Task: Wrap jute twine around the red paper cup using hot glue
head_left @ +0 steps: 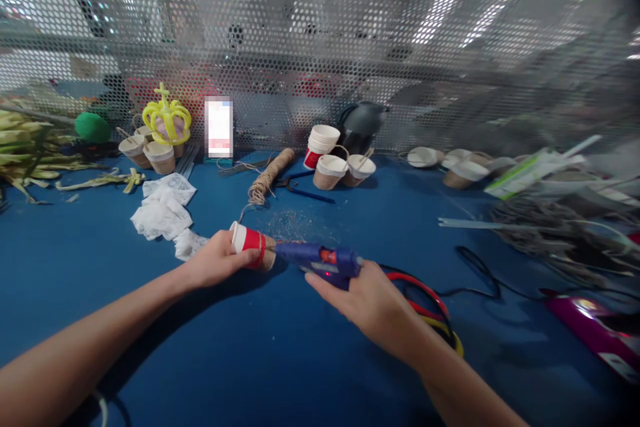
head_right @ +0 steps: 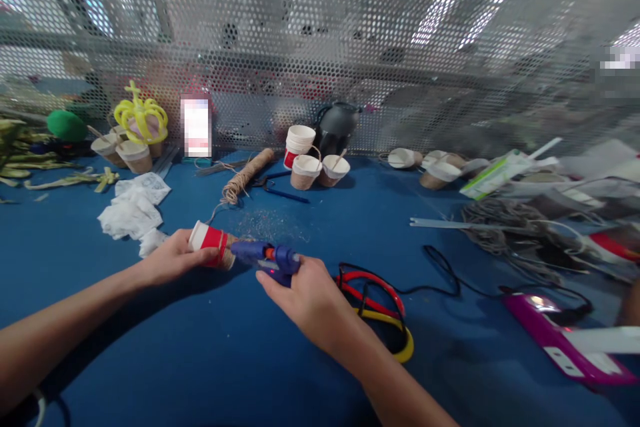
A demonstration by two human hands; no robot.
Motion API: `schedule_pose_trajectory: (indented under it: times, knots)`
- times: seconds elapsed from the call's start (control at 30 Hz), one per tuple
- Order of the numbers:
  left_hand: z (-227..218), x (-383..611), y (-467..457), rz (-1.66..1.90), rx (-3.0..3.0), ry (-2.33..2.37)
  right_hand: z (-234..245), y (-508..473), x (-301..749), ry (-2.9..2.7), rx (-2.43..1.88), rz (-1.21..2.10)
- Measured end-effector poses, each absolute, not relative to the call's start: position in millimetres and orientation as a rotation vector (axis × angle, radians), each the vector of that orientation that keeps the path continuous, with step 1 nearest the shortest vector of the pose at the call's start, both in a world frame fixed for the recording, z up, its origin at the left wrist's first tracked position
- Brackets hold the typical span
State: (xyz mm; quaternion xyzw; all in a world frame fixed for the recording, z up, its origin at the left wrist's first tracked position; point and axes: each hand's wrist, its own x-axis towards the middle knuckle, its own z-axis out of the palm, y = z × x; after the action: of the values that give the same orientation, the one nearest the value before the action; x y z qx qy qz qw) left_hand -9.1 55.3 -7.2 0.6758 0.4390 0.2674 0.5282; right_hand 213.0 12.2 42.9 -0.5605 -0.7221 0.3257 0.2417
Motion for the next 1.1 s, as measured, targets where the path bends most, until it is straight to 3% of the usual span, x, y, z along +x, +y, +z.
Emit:
schedule_pose_trajectory:
  times: [0.17,0.27,0.43,0.73,0.93,1.1]
  knots:
    - [-2,-7,50,0.723,1.683,1.069,48,28,228,-1.671,-1.466,1.254]
    - [3,-6,46,0.766,1.739,1.013,45,48,242,-1.4,-1.387,1.304]
    - [10,-4,41,0.822,1.922,0.938,29,86,253,-1.249,-1.688,1.136]
    - [13,-4,38,0.878,2.19,0.902,7,121,249,-1.502,-2.046,0.822]
    - [15,-4,35,0.915,2.395,0.838,27,106,232,-1.708,-1.98,0.662]
    - [17,-2,30,0.911,2.517,0.708,42,77,194,-1.956,-1.573,1.142]
